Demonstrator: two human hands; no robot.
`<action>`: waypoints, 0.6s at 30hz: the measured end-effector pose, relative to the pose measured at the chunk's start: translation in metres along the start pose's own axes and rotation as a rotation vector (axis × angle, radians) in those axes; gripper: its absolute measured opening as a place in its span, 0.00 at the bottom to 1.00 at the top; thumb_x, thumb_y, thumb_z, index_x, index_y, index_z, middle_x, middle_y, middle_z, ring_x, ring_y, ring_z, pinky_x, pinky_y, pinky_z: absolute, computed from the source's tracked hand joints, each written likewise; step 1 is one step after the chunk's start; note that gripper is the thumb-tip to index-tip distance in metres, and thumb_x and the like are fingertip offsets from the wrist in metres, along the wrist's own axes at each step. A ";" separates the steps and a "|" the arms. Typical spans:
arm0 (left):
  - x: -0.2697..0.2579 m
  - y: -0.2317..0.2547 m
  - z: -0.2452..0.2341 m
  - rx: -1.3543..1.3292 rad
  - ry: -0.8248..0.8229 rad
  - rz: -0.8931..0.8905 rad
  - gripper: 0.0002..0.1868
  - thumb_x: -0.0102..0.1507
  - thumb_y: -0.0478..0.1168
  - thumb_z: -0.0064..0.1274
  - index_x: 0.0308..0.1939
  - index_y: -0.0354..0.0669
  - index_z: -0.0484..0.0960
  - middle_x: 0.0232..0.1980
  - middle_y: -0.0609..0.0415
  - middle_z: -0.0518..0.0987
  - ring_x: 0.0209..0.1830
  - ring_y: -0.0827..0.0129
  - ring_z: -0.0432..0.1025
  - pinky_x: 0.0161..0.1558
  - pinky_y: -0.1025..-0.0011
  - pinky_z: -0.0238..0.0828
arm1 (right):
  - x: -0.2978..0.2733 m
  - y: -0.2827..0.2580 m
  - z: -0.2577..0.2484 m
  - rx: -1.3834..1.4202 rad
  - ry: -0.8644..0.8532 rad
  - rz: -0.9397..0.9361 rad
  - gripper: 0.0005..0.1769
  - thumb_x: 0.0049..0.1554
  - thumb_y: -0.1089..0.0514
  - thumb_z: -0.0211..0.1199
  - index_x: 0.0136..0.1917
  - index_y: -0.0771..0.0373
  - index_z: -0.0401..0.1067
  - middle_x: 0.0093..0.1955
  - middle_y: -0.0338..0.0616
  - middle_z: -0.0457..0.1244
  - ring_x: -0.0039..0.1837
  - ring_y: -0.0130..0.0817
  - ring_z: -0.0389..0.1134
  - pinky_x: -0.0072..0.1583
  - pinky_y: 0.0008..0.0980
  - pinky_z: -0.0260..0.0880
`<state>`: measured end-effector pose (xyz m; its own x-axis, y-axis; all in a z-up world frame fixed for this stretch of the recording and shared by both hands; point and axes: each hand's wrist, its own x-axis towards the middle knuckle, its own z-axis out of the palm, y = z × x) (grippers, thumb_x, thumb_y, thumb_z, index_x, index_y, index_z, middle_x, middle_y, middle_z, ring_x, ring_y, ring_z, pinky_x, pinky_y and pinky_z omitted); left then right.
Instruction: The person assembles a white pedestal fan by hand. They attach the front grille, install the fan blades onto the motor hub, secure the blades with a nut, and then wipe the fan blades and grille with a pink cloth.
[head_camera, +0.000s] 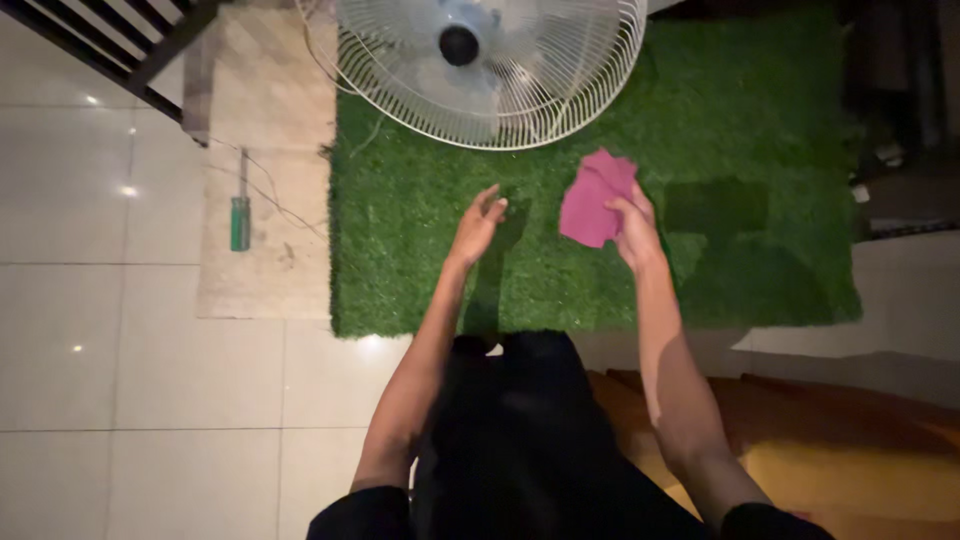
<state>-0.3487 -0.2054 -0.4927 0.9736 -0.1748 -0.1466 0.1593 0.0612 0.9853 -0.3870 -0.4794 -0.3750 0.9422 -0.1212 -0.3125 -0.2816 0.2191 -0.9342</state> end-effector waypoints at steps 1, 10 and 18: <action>-0.006 0.004 0.012 -0.035 -0.042 -0.053 0.38 0.66 0.58 0.48 0.75 0.42 0.63 0.67 0.43 0.76 0.60 0.56 0.76 0.61 0.59 0.71 | -0.009 -0.009 0.005 -0.011 -0.074 -0.054 0.42 0.55 0.68 0.52 0.81 0.57 0.49 0.76 0.50 0.56 0.75 0.40 0.60 0.72 0.43 0.65; -0.068 0.083 0.059 -0.336 -0.148 0.036 0.34 0.64 0.53 0.58 0.66 0.31 0.75 0.60 0.44 0.81 0.59 0.63 0.75 0.62 0.63 0.71 | -0.066 -0.039 0.034 -0.115 -0.347 0.002 0.33 0.61 0.56 0.55 0.78 0.62 0.59 0.72 0.52 0.63 0.70 0.40 0.67 0.69 0.37 0.71; -0.118 0.106 0.055 -0.019 0.200 0.233 0.22 0.62 0.47 0.64 0.52 0.33 0.86 0.46 0.46 0.88 0.43 0.67 0.81 0.48 0.70 0.79 | -0.071 0.020 0.034 -0.478 -0.468 -0.075 0.28 0.63 0.46 0.66 0.68 0.69 0.75 0.55 0.53 0.70 0.50 0.37 0.67 0.49 0.36 0.68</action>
<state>-0.4559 -0.2325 -0.3664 0.9968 0.0433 0.0667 -0.0706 0.0954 0.9929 -0.4529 -0.4334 -0.3655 0.9116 0.3362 -0.2363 -0.1601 -0.2391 -0.9577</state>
